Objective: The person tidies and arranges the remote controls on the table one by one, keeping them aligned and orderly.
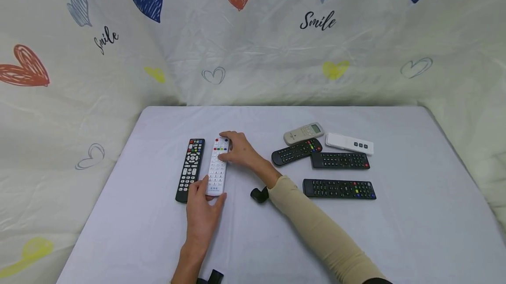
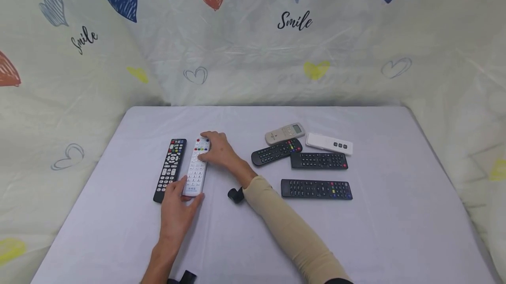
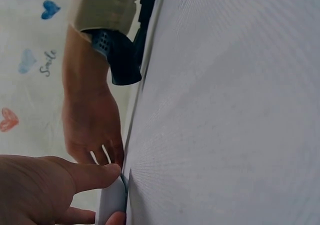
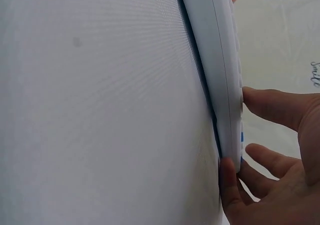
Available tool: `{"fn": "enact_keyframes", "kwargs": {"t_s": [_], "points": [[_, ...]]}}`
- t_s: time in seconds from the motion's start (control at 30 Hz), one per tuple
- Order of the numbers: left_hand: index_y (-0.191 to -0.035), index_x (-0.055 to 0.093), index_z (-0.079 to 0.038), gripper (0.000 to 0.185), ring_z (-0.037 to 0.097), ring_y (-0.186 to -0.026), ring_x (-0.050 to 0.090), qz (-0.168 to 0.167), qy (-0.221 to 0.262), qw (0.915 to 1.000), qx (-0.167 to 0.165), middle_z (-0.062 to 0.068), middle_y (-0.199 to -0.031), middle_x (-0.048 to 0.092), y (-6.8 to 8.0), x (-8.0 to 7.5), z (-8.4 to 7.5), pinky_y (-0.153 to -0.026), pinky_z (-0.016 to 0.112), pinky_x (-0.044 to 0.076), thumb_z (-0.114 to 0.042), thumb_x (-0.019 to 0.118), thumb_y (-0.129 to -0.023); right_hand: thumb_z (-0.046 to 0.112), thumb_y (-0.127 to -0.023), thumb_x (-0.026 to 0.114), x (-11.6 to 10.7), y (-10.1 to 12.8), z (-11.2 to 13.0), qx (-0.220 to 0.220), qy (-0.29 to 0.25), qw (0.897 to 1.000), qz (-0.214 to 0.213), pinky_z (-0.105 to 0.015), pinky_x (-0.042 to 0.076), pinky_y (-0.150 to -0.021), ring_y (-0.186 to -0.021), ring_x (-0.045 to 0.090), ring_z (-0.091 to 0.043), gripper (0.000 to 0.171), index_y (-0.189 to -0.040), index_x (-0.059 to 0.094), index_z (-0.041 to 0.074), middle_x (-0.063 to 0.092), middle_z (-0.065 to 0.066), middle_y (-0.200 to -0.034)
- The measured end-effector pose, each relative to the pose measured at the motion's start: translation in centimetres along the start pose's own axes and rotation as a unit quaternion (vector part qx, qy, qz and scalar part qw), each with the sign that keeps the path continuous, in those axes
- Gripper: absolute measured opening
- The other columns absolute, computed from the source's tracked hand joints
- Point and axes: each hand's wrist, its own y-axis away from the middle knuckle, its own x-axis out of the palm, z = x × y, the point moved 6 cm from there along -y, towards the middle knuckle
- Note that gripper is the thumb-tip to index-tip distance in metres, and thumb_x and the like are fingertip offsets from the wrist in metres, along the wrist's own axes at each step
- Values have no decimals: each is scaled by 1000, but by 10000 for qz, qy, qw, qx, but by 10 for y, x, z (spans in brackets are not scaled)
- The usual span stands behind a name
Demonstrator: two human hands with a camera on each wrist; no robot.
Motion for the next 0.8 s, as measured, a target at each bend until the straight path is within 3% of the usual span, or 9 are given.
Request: {"fn": "enact_keyframes", "kwargs": {"t_s": [0.23, 0.8], "points": [[-152, 49, -1, 77, 18, -94, 56, 30, -93, 9999, -35, 16, -138, 51, -1, 0, 0, -76, 21, 52, -15, 86, -87, 20, -88, 83, 0, 1, -3, 86, 43, 10000, 26, -33, 55, -94, -115, 59, -26, 69, -150, 54, 7, 55, -14, -150], [-152, 49, 0, 76, 21, -98, 58, 16, -28, 10000, -19, 17, -142, 48, 0, 1, -1, -82, 30, 55, -11, 85, -86, 19, -91, 82, -1, 3, -3, 151, 53, 9999, 44, -36, 58, -96, -121, 58, -28, 60, -146, 58, 9, 53, -14, -151]]}}
